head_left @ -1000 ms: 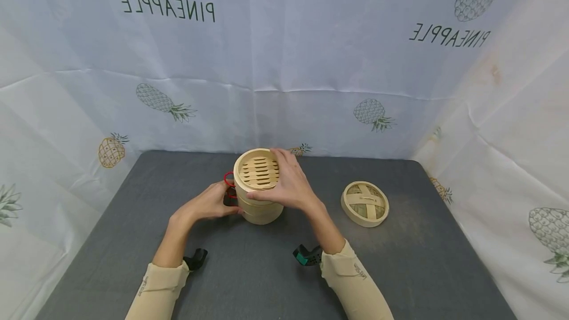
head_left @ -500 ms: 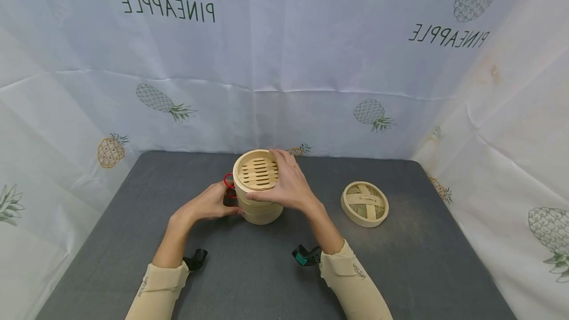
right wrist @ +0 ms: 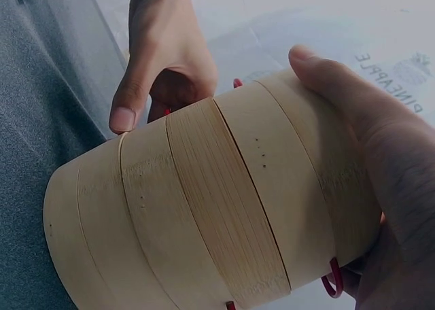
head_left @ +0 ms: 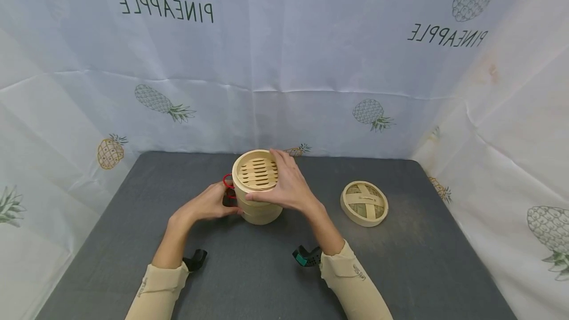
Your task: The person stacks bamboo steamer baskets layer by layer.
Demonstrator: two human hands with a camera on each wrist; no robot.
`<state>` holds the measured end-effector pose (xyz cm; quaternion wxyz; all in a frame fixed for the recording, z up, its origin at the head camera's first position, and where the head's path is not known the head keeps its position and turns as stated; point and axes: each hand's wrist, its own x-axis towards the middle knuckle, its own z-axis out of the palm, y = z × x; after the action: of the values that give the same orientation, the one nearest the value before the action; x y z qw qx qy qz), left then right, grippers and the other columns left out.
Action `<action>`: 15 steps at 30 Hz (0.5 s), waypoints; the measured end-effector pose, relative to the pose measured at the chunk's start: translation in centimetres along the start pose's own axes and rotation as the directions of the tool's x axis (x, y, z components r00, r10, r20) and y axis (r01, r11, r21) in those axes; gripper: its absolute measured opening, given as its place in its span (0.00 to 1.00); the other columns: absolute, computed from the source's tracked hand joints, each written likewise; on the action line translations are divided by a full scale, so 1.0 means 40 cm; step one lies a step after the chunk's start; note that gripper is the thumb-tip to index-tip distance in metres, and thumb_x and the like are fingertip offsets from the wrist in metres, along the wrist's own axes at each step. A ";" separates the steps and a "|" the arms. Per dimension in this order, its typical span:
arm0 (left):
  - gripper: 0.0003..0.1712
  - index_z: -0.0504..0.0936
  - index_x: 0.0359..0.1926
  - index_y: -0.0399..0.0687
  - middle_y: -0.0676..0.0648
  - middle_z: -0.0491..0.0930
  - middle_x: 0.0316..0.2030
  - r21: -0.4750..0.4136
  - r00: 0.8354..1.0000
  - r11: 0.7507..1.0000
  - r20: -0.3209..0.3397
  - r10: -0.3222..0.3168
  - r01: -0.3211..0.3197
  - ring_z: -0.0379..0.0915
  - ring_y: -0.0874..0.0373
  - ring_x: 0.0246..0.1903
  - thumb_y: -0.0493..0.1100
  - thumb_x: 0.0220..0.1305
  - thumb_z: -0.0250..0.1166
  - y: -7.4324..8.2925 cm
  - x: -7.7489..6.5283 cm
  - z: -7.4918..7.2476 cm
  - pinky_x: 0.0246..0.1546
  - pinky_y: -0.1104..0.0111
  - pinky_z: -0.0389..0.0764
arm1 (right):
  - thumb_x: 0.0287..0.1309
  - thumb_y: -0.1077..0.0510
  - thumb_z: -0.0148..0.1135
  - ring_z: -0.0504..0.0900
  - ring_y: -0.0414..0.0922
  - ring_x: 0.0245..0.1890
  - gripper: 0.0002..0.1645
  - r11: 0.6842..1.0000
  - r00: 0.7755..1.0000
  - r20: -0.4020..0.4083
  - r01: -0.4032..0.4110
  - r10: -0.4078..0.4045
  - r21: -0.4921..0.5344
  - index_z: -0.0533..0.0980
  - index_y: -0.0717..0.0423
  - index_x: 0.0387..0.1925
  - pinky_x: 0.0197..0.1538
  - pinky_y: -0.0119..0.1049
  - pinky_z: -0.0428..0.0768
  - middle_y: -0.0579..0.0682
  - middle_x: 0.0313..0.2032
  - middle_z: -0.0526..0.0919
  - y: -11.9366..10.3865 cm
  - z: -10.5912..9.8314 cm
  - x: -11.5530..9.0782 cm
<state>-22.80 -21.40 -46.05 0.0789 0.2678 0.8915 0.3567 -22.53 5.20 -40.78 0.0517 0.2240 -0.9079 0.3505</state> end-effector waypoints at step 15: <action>0.39 0.77 0.68 0.35 0.39 0.87 0.55 -0.002 1.000 1.000 0.002 -0.006 0.006 0.88 0.48 0.52 0.46 0.61 0.83 -0.002 0.000 0.002 0.54 0.52 0.90 | 0.43 0.29 0.85 0.61 0.58 0.83 0.78 1.000 1.000 0.012 -0.022 0.022 0.008 0.53 0.49 0.87 0.78 0.65 0.72 0.54 0.83 0.60 -0.002 0.001 -0.012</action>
<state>-22.83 -21.39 -46.15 0.0811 0.2653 0.8920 0.3569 -22.05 5.32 -40.89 0.0417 0.2162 -0.9092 0.3534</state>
